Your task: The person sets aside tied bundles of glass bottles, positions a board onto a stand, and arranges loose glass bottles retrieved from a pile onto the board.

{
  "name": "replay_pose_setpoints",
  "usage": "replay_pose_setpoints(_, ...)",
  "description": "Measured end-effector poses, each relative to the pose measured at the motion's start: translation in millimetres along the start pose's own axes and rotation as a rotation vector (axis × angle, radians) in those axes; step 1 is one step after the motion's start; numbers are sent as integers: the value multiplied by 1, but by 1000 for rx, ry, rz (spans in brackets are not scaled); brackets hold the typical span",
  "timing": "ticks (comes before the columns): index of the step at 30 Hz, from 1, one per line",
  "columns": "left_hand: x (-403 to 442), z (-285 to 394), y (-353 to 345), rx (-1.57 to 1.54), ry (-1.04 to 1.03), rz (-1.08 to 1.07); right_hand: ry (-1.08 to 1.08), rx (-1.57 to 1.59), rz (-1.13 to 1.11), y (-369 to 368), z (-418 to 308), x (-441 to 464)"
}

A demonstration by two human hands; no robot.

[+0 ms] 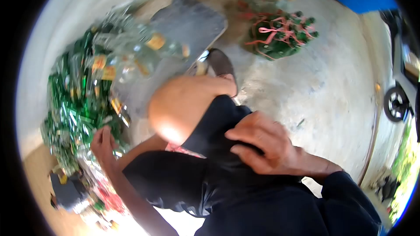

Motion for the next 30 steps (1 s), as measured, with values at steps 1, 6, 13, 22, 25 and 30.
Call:
replay_pose_setpoints(1,3,-5,4,-29,-14,-14,-1,3,-3,1,1,3)
replay_pose_setpoints(6,-23,11,23,-142,-25,88,14,-196,14,14,-2,25)
replay_pose_setpoints(13,-35,-38,82,-251,30,221,82,-280,20,11,-7,68)
replay_pose_setpoints(22,-47,-173,96,-360,294,362,307,-373,-116,-32,-19,111)
replay_pose_setpoints(25,-45,-253,72,-423,358,322,359,-361,-108,-41,-13,111)
replay_pose_setpoints(30,-60,-283,25,-446,532,213,309,-432,-145,-45,-1,109)
Point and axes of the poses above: each hand's wrist, its own x-axis towards the middle knuckle, its own y-axis out of the back of the hand, z = x × y, the point moved 1 cm from there along x, towards the middle knuckle, and after that the axes turned 6 degrees about y, right-handed, at the moved point
